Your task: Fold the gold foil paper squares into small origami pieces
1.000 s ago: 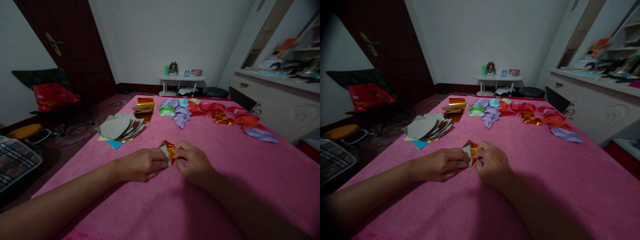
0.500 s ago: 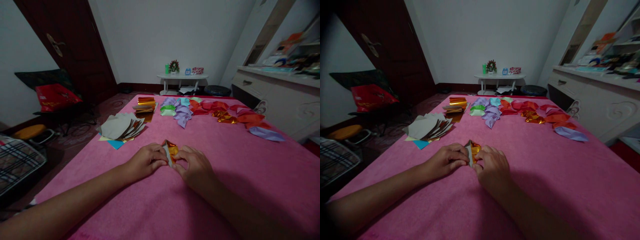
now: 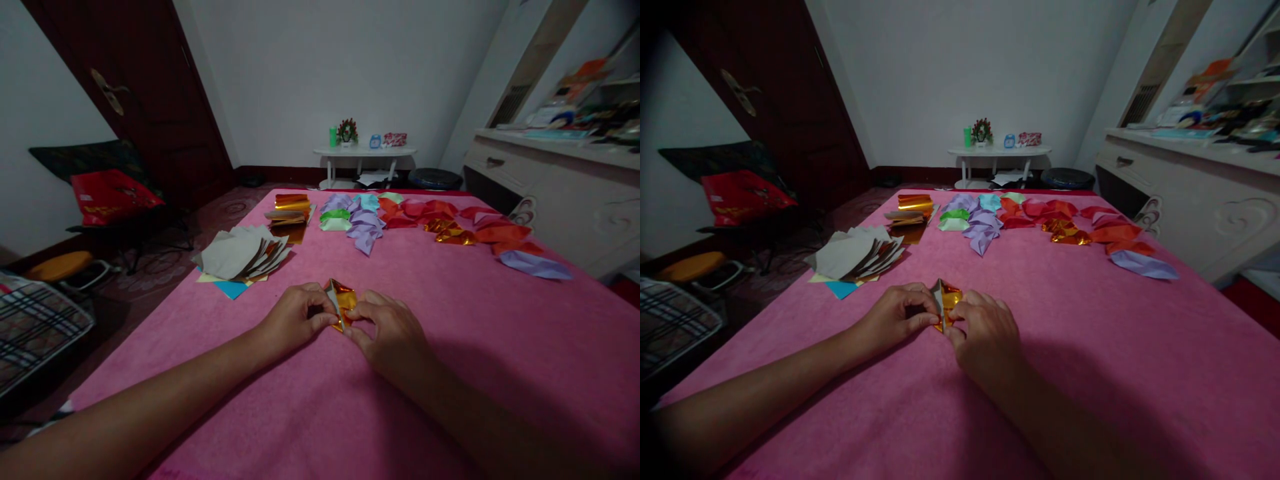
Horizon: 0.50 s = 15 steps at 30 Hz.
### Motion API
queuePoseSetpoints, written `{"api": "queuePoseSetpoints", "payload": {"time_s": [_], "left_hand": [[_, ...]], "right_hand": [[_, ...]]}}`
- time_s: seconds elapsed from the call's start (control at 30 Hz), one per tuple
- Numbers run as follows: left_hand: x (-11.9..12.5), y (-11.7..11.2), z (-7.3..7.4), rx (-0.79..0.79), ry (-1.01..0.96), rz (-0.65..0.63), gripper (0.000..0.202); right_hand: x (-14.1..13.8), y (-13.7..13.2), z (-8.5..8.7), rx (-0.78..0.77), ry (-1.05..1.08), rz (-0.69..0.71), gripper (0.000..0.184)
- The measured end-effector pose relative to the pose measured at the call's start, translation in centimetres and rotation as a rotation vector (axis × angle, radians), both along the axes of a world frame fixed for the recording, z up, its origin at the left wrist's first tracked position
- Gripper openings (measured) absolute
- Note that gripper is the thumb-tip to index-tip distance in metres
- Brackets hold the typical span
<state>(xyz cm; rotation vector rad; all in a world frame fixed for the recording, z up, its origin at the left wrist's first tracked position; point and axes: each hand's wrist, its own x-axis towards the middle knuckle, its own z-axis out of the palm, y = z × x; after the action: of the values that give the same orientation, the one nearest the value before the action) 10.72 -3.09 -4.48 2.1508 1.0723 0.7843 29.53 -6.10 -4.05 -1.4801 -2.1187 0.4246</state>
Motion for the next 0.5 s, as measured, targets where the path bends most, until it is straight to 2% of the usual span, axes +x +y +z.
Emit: {"api": "queuePoseSetpoints", "payload": {"time_s": [0.5], "left_hand": [[0.5, -0.08, -0.49, 0.099, 0.061, 0.063, 0.005]], "right_hand": [[0.08, -0.01, 0.02, 0.001, -0.023, 0.003, 0.005]]}}
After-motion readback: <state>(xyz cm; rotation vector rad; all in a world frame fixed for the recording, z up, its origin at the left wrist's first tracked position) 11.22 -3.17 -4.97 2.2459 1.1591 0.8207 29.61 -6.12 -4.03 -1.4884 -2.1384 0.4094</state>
